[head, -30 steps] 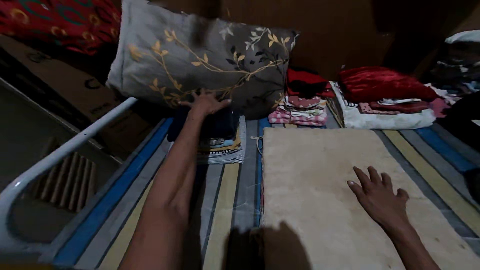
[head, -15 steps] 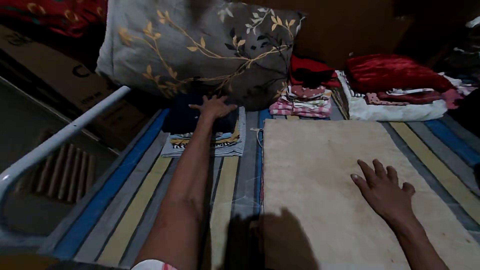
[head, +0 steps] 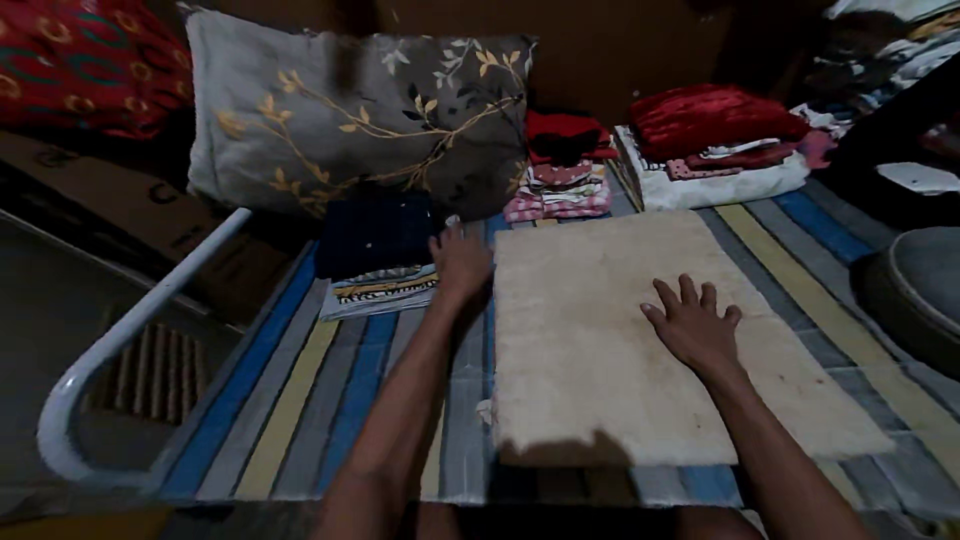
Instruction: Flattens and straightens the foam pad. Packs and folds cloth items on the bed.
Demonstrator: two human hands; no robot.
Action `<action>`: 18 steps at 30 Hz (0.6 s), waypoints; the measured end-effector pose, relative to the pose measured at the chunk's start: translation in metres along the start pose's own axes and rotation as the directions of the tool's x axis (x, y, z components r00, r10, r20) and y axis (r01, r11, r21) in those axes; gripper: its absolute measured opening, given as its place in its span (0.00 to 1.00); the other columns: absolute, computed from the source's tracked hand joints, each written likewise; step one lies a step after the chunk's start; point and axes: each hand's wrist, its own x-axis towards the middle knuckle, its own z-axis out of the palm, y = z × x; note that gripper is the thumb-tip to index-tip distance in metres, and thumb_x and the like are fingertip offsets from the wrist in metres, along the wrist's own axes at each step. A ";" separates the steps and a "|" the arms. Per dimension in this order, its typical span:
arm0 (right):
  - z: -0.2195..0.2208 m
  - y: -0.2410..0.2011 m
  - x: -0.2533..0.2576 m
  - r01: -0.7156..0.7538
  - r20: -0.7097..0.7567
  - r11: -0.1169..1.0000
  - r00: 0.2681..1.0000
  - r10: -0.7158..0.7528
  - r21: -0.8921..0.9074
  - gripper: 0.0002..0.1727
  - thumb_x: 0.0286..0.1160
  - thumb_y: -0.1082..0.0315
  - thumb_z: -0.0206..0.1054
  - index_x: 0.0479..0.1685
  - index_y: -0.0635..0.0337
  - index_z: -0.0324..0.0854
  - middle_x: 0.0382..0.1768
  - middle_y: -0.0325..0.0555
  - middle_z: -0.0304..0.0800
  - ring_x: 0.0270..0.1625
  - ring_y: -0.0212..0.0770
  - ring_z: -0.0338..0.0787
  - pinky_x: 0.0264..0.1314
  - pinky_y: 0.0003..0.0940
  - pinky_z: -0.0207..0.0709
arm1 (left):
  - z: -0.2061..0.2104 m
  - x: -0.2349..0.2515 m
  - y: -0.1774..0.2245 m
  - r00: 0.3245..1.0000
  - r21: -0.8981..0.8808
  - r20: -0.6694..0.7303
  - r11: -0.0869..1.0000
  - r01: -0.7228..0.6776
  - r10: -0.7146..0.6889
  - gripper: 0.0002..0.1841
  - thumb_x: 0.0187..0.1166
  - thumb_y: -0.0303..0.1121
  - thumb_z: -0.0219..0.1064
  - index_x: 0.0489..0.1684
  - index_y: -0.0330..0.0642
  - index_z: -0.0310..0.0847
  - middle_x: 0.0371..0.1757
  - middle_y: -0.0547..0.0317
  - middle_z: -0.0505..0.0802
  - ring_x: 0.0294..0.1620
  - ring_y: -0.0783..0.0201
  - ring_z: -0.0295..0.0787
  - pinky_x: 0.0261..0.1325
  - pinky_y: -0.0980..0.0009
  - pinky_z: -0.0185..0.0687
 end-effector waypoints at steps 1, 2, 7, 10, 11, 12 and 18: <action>0.000 0.000 0.000 0.000 0.003 1.000 1.000 0.000 0.006 0.39 0.87 0.35 0.48 0.93 0.44 0.60 0.94 0.62 0.46 0.95 0.74 0.37 0.83 0.86 0.26 | 0.020 -0.014 0.004 1.000 0.029 0.016 0.999 -0.019 0.018 0.30 0.87 0.48 0.62 0.83 0.40 0.73 0.86 0.30 0.69 0.87 0.28 0.59 0.81 0.22 0.46; 0.000 0.000 0.000 -0.003 0.008 1.000 1.000 0.003 0.005 0.39 0.88 0.35 0.48 0.93 0.44 0.60 0.95 0.61 0.45 0.95 0.74 0.37 0.83 0.87 0.25 | 0.037 -0.026 0.006 0.998 0.037 0.059 0.999 -0.015 0.013 0.31 0.87 0.52 0.61 0.84 0.43 0.72 0.88 0.32 0.67 0.90 0.28 0.54 0.82 0.19 0.40; -0.002 -0.003 0.002 -0.018 0.038 0.999 0.999 0.020 -0.030 0.39 0.88 0.34 0.47 0.94 0.42 0.57 0.95 0.59 0.44 0.95 0.73 0.36 0.83 0.85 0.26 | 0.052 -0.064 0.026 0.902 -0.198 0.432 0.972 0.126 -0.029 0.39 0.92 0.55 0.50 0.95 0.40 0.49 0.95 0.31 0.47 0.95 0.33 0.40 0.86 0.23 0.33; -0.001 -0.001 0.003 -0.019 0.024 1.000 1.000 0.020 -0.021 0.39 0.87 0.34 0.47 0.94 0.42 0.58 0.95 0.59 0.44 0.95 0.72 0.36 0.84 0.85 0.26 | 0.046 -0.073 0.027 0.922 -0.381 0.387 0.905 0.190 -0.030 0.36 0.90 0.48 0.58 0.93 0.38 0.55 0.93 0.29 0.53 0.93 0.35 0.53 0.89 0.37 0.51; -0.002 0.000 0.003 -0.018 0.017 1.000 1.000 0.018 -0.018 0.39 0.87 0.35 0.47 0.94 0.43 0.58 0.95 0.59 0.43 0.95 0.72 0.36 0.84 0.85 0.25 | 0.041 -0.076 0.028 0.936 -0.444 0.350 0.871 0.210 -0.047 0.34 0.90 0.45 0.60 0.91 0.37 0.58 0.92 0.30 0.58 0.91 0.37 0.59 0.88 0.42 0.59; -0.002 -0.001 0.003 -0.016 0.015 1.000 1.000 0.016 -0.018 0.39 0.88 0.35 0.47 0.94 0.43 0.58 0.95 0.59 0.43 0.95 0.72 0.36 0.84 0.85 0.25 | 0.036 -0.079 0.029 0.943 -0.487 0.324 0.843 0.230 -0.070 0.32 0.89 0.43 0.61 0.90 0.36 0.61 0.90 0.30 0.63 0.89 0.38 0.63 0.87 0.45 0.63; -0.002 -0.003 0.000 -0.027 0.008 0.999 1.000 0.027 -0.019 0.38 0.88 0.37 0.48 0.94 0.43 0.58 0.95 0.59 0.43 0.96 0.70 0.35 0.84 0.84 0.25 | 0.037 -0.087 0.021 0.913 -0.636 0.316 0.657 0.405 -0.257 0.28 0.88 0.37 0.62 0.86 0.34 0.66 0.75 0.32 0.82 0.75 0.43 0.80 0.78 0.48 0.74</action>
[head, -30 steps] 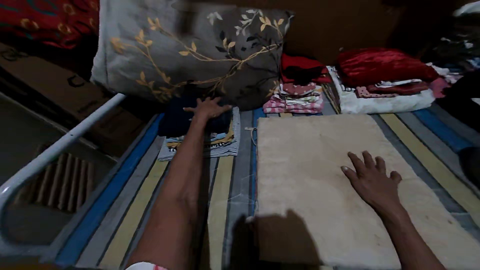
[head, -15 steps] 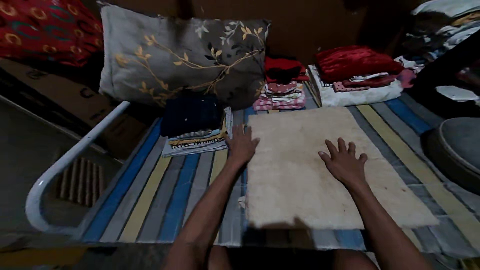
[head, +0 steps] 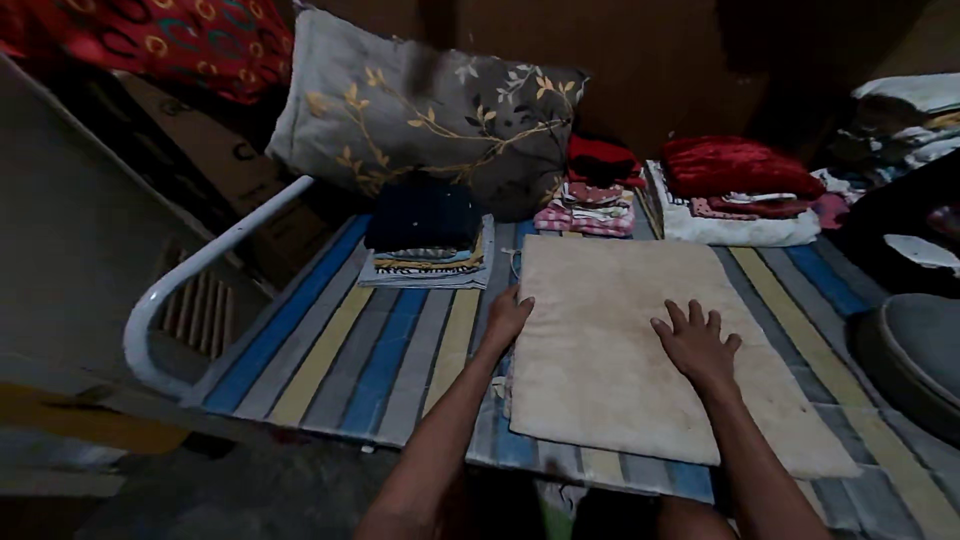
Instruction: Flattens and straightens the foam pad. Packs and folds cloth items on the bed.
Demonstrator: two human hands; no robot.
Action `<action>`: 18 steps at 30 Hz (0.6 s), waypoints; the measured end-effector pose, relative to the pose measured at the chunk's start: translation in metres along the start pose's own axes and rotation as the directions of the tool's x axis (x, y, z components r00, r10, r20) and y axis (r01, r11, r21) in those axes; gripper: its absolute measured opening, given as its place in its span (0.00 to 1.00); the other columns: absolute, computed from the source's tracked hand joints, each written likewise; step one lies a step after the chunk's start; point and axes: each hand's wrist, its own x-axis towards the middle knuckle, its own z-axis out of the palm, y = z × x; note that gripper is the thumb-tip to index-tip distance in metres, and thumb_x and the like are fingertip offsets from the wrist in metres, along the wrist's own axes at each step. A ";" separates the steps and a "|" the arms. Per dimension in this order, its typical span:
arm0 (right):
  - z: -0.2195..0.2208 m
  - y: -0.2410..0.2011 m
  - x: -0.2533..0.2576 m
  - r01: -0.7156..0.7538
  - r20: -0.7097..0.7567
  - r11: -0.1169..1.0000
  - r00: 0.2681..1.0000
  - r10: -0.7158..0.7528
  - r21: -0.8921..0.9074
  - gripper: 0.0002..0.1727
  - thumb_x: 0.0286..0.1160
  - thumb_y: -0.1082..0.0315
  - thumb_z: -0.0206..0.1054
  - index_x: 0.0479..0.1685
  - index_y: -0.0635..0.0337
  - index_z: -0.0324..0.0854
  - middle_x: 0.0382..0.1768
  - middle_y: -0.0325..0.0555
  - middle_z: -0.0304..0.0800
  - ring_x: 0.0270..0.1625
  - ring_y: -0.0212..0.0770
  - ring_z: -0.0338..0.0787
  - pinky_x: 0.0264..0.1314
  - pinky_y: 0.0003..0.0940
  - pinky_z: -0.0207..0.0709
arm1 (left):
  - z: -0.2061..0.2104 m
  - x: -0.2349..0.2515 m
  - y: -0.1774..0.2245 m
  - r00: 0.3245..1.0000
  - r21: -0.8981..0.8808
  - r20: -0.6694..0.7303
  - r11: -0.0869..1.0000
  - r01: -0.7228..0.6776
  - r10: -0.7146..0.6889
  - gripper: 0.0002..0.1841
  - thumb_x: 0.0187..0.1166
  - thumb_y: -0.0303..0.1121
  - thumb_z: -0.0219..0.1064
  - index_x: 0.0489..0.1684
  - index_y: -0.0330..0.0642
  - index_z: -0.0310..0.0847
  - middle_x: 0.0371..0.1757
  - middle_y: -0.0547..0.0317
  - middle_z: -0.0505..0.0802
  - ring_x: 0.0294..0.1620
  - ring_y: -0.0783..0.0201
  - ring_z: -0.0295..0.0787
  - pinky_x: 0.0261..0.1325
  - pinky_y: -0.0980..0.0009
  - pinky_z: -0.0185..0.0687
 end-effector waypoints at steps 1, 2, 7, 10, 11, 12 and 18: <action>0.000 0.000 0.000 -0.003 0.009 1.000 1.000 0.003 -0.002 0.38 0.89 0.37 0.48 0.94 0.43 0.58 0.95 0.59 0.43 0.96 0.71 0.35 0.84 0.85 0.24 | 0.000 0.002 -0.003 0.999 -0.094 -0.008 0.995 0.041 -0.042 0.28 0.88 0.36 0.62 0.84 0.33 0.67 0.72 0.32 0.84 0.72 0.44 0.82 0.74 0.48 0.76; -0.003 -0.002 0.001 -0.009 0.033 1.000 0.999 0.009 -0.006 0.38 0.89 0.37 0.48 0.94 0.44 0.58 0.95 0.60 0.43 0.95 0.72 0.34 0.83 0.86 0.23 | 0.000 0.002 -0.004 0.997 -0.178 -0.009 0.981 0.077 -0.080 0.27 0.89 0.36 0.62 0.83 0.32 0.68 0.70 0.32 0.85 0.69 0.45 0.84 0.72 0.49 0.77; -0.037 -0.066 -0.007 0.046 0.105 0.998 0.994 -0.041 -0.037 0.30 0.89 0.52 0.59 0.83 0.61 0.72 0.87 0.71 0.61 0.90 0.78 0.53 0.81 0.85 0.40 | -0.001 -0.011 0.003 0.998 0.017 0.028 0.998 0.059 -0.059 0.21 0.88 0.40 0.62 0.70 0.33 0.82 0.67 0.35 0.88 0.70 0.44 0.85 0.75 0.46 0.76; -0.018 -0.125 -0.020 0.284 0.052 0.931 0.952 -0.303 0.228 0.25 0.90 0.56 0.58 0.77 0.61 0.77 0.78 0.63 0.77 0.76 0.60 0.81 0.77 0.61 0.72 | 0.001 -0.027 0.011 1.000 0.197 0.014 0.980 0.018 -0.021 0.29 0.86 0.45 0.64 0.81 0.37 0.74 0.81 0.34 0.75 0.83 0.37 0.69 0.82 0.41 0.66; -0.009 -0.142 -0.024 0.321 0.057 0.875 0.930 -0.364 0.362 0.25 0.91 0.57 0.57 0.78 0.62 0.75 0.74 0.61 0.81 0.69 0.55 0.86 0.73 0.53 0.78 | 0.002 -0.032 0.013 1.000 0.222 0.012 0.975 0.004 -0.007 0.30 0.85 0.45 0.65 0.84 0.40 0.72 0.82 0.35 0.74 0.84 0.35 0.67 0.80 0.38 0.66; -0.001 -0.156 -0.027 0.310 0.079 0.823 0.917 -0.391 0.475 0.26 0.91 0.57 0.56 0.81 0.62 0.73 0.71 0.61 0.82 0.64 0.53 0.88 0.69 0.50 0.81 | 0.004 -0.037 0.015 1.000 0.229 0.022 0.973 -0.025 0.021 0.30 0.85 0.44 0.65 0.85 0.42 0.71 0.83 0.36 0.74 0.84 0.35 0.66 0.79 0.35 0.64; 0.027 -0.159 -0.011 0.011 0.149 0.630 0.968 -0.200 0.777 0.34 0.88 0.61 0.62 0.91 0.56 0.54 0.51 0.60 0.87 0.42 0.44 0.89 0.46 0.44 0.85 | 0.022 -0.058 0.027 0.922 0.261 0.245 0.896 -0.360 0.300 0.22 0.86 0.37 0.62 0.73 0.35 0.80 0.79 0.41 0.81 0.83 0.42 0.71 0.81 0.41 0.64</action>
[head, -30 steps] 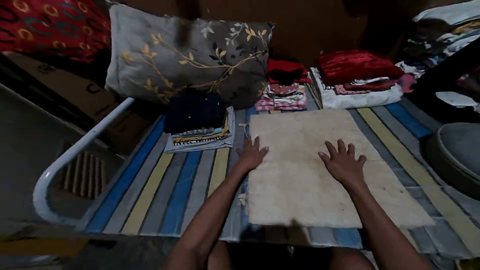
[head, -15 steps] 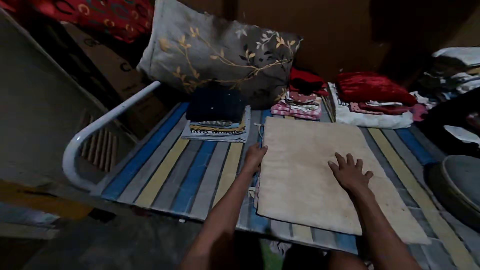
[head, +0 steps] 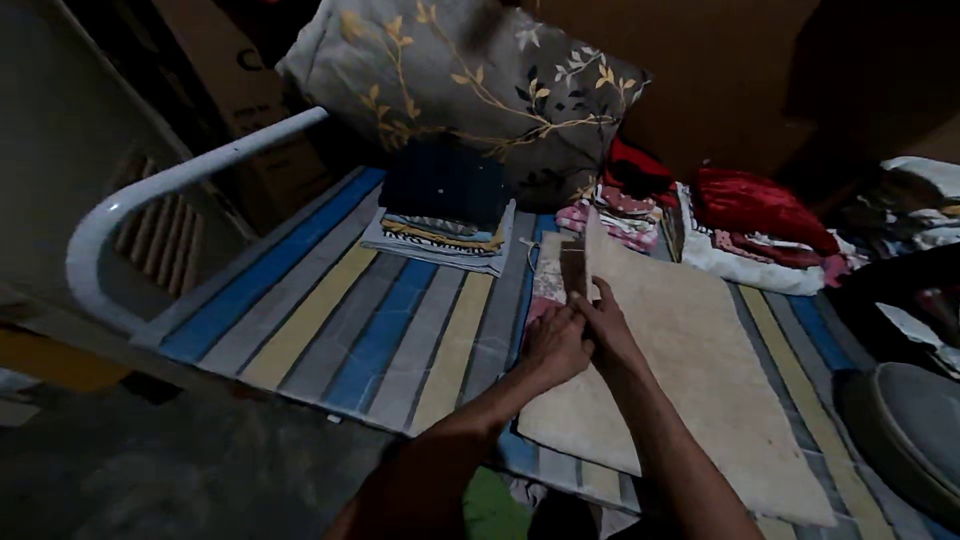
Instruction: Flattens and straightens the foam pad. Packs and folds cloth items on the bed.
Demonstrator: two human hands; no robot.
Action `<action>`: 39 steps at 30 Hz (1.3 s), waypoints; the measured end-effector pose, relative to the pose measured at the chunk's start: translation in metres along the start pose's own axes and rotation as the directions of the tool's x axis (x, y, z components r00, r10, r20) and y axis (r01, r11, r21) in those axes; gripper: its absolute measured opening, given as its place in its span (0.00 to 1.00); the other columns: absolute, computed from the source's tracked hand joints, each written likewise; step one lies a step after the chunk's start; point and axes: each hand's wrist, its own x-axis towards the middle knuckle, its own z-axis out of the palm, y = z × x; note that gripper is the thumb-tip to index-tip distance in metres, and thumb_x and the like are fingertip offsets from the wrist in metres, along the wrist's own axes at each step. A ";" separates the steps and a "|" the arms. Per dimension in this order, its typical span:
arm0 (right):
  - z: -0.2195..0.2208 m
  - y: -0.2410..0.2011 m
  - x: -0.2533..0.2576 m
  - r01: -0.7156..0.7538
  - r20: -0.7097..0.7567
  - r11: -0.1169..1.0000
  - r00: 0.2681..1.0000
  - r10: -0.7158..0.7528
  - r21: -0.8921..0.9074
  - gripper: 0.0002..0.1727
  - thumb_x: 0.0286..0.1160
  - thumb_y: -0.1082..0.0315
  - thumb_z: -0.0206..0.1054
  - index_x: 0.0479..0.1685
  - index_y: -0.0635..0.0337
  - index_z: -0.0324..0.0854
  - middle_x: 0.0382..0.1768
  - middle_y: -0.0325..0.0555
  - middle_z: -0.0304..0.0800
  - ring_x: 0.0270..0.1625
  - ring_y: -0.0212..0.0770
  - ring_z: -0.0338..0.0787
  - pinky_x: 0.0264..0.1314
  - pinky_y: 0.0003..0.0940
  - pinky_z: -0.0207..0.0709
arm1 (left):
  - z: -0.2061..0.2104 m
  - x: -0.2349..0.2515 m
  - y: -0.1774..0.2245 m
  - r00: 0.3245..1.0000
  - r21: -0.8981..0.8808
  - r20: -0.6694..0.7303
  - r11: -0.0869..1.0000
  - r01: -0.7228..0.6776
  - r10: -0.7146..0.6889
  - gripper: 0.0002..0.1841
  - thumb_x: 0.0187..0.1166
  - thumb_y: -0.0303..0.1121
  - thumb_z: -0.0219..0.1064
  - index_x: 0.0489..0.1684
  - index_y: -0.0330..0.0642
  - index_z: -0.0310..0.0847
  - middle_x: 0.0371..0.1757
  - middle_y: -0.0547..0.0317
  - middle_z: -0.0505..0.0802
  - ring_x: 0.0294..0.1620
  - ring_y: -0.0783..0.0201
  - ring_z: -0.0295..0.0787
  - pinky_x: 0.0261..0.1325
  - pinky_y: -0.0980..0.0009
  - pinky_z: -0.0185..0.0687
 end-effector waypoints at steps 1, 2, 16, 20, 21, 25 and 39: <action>-0.001 0.004 0.002 -0.010 -0.033 0.996 0.999 0.014 0.094 0.34 0.86 0.69 0.61 0.90 0.58 0.53 0.52 0.60 0.85 0.40 0.42 0.88 0.43 0.41 0.85 | -0.001 -0.001 0.000 0.999 -0.029 0.017 0.999 -0.040 0.040 0.21 0.87 0.37 0.61 0.73 0.34 0.80 0.78 0.41 0.82 0.82 0.42 0.73 0.81 0.43 0.66; -0.002 0.008 0.003 -0.017 -0.057 0.985 0.998 0.027 0.171 0.33 0.84 0.75 0.58 0.88 0.60 0.53 0.52 0.59 0.83 0.38 0.41 0.87 0.40 0.38 0.84 | -0.006 -0.002 -0.001 0.997 -0.091 0.036 0.994 -0.057 0.061 0.21 0.88 0.36 0.61 0.72 0.33 0.81 0.76 0.40 0.84 0.79 0.45 0.77 0.82 0.47 0.67; -0.009 0.027 -0.003 0.073 -0.148 0.901 0.989 -0.010 0.428 0.30 0.79 0.80 0.54 0.82 0.68 0.52 0.42 0.50 0.82 0.16 0.32 0.80 0.13 0.28 0.78 | -0.053 0.152 -0.097 0.966 0.203 -0.213 0.961 0.189 -0.145 0.21 0.85 0.27 0.59 0.76 0.34 0.77 0.78 0.27 0.75 0.78 0.29 0.72 0.73 0.37 0.75; -0.012 0.029 -0.002 0.087 -0.128 0.876 0.991 -0.029 0.475 0.28 0.79 0.81 0.53 0.79 0.67 0.54 0.41 0.49 0.84 0.16 0.32 0.82 0.13 0.26 0.78 | -0.058 0.173 -0.094 0.958 0.380 -0.105 0.880 0.287 -0.267 0.25 0.83 0.32 0.63 0.79 0.34 0.74 0.82 0.27 0.71 0.84 0.26 0.62 0.71 0.31 0.73; -0.012 0.030 -0.002 0.086 -0.124 0.874 0.992 -0.030 0.478 0.28 0.78 0.81 0.54 0.79 0.67 0.54 0.41 0.49 0.84 0.16 0.32 0.82 0.13 0.26 0.78 | -0.060 0.175 -0.091 0.956 0.409 -0.084 0.865 0.289 -0.280 0.26 0.83 0.32 0.65 0.79 0.31 0.74 0.82 0.27 0.70 0.84 0.26 0.61 0.71 0.31 0.74; -0.013 0.029 -0.001 0.079 -0.119 0.872 0.993 -0.024 0.484 0.29 0.77 0.82 0.54 0.79 0.68 0.55 0.41 0.49 0.84 0.16 0.32 0.82 0.13 0.26 0.78 | -0.076 0.175 -0.079 0.961 0.458 0.005 0.855 0.244 -0.277 0.19 0.81 0.27 0.67 0.64 0.20 0.79 0.69 0.22 0.81 0.74 0.25 0.75 0.70 0.31 0.73; -0.015 0.030 0.001 0.074 -0.139 0.825 0.990 0.006 0.561 0.25 0.81 0.81 0.54 0.77 0.67 0.59 0.43 0.50 0.84 0.22 0.32 0.86 0.18 0.26 0.81 | -0.135 0.147 -0.033 0.906 0.293 -0.041 0.862 0.413 -0.420 0.14 0.83 0.32 0.66 0.44 0.22 0.82 0.47 0.32 0.88 0.48 0.41 0.86 0.55 0.40 0.79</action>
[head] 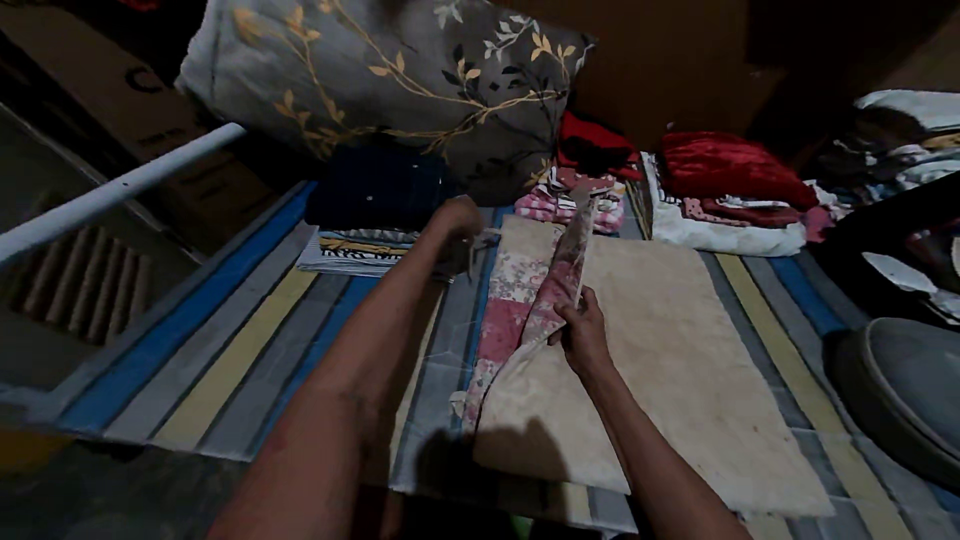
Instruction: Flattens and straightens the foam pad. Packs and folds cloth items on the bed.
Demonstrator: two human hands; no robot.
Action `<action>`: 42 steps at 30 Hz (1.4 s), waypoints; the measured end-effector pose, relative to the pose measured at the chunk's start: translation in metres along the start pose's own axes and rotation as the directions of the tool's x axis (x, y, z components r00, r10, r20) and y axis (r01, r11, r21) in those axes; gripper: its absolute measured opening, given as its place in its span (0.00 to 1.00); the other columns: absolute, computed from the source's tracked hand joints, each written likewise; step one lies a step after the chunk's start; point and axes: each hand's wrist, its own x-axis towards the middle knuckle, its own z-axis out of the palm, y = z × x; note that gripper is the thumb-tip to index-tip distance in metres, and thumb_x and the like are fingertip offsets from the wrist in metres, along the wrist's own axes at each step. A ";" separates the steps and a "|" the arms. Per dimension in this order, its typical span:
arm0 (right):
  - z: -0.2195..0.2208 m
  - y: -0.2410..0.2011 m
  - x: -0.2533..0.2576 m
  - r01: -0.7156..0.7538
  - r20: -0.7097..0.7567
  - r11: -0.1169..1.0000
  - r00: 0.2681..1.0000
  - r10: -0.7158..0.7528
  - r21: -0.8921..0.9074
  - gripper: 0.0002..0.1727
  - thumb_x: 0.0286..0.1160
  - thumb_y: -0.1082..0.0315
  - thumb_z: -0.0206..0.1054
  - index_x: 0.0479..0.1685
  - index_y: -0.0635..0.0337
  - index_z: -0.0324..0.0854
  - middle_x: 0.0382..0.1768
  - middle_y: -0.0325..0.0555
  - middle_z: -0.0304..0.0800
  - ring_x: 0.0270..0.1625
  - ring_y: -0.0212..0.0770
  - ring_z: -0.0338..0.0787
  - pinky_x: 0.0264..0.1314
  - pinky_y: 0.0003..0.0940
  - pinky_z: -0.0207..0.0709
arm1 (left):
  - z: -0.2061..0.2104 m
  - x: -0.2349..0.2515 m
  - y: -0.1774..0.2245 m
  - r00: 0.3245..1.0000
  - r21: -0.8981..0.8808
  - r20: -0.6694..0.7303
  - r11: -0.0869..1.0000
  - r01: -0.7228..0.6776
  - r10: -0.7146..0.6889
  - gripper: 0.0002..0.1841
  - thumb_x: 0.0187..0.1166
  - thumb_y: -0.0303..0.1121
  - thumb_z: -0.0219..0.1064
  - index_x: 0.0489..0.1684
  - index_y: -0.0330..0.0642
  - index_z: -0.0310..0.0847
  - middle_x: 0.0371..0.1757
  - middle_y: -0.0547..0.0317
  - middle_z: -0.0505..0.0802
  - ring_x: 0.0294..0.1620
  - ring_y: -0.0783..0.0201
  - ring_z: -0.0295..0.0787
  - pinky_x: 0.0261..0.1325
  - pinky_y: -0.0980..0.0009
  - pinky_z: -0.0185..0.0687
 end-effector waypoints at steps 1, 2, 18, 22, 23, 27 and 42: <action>-0.001 0.000 0.001 0.018 -0.036 0.998 0.999 -0.015 0.068 0.24 0.80 0.81 0.54 0.75 0.66 0.61 0.46 0.48 0.84 0.30 0.31 0.89 0.26 0.26 0.84 | -0.006 0.000 0.002 1.000 0.032 0.008 0.999 0.003 -0.003 0.14 0.83 0.32 0.66 0.42 0.24 0.82 0.43 0.35 0.88 0.43 0.44 0.85 0.50 0.43 0.79; -0.004 0.002 0.002 0.053 -0.050 0.986 0.998 -0.046 0.157 0.25 0.76 0.80 0.53 0.74 0.65 0.61 0.49 0.46 0.83 0.39 0.32 0.90 0.38 0.28 0.87 | -0.011 -0.002 0.005 1.000 0.060 0.010 0.998 0.007 -0.008 0.13 0.83 0.33 0.65 0.40 0.26 0.81 0.39 0.39 0.86 0.37 0.48 0.83 0.46 0.46 0.79; -0.048 -0.023 -0.008 0.231 -0.102 0.866 0.973 -0.207 0.444 0.19 0.77 0.72 0.41 0.65 0.55 0.65 0.41 0.34 0.91 0.42 0.26 0.93 0.44 0.27 0.91 | 0.125 -0.014 0.108 0.960 -0.800 0.205 0.597 0.053 0.190 0.05 0.85 0.29 0.58 0.47 0.36 0.76 0.22 0.62 0.77 0.14 0.72 0.67 0.17 0.78 0.63; -0.044 -0.014 -0.004 0.193 -0.044 0.849 0.979 -0.197 0.492 0.20 0.73 0.73 0.47 0.65 0.55 0.65 0.42 0.38 0.92 0.43 0.30 0.95 0.46 0.31 0.92 | 0.119 -0.034 0.092 0.944 -0.595 0.107 0.781 -0.189 0.311 0.19 0.89 0.30 0.55 0.74 0.36 0.76 0.33 0.50 0.84 0.21 0.65 0.76 0.27 0.69 0.78; -0.043 -0.012 -0.003 0.187 -0.035 0.852 0.980 -0.195 0.490 0.21 0.71 0.74 0.49 0.66 0.56 0.64 0.43 0.39 0.91 0.44 0.31 0.94 0.47 0.32 0.92 | 0.113 -0.032 0.089 0.943 -0.536 0.094 0.814 -0.224 0.321 0.18 0.89 0.28 0.55 0.72 0.35 0.78 0.37 0.46 0.89 0.26 0.62 0.84 0.33 0.65 0.85; -0.043 -0.010 -0.001 0.176 -0.027 0.859 0.982 -0.187 0.481 0.24 0.68 0.74 0.52 0.67 0.56 0.64 0.43 0.39 0.91 0.44 0.32 0.94 0.47 0.33 0.92 | 0.097 -0.021 0.048 0.957 -0.439 -0.171 0.851 -0.288 0.236 0.16 0.90 0.30 0.55 0.65 0.30 0.84 0.50 0.35 0.91 0.45 0.47 0.90 0.54 0.50 0.85; -0.040 -0.009 -0.001 0.159 -0.043 0.895 0.987 -0.156 0.416 0.23 0.71 0.74 0.48 0.69 0.57 0.61 0.46 0.37 0.89 0.46 0.29 0.93 0.48 0.29 0.91 | 0.100 0.052 -0.012 0.963 -0.772 -0.014 0.615 0.162 -0.271 0.16 0.79 0.40 0.73 0.49 0.35 0.81 0.27 0.60 0.82 0.20 0.70 0.74 0.26 0.73 0.75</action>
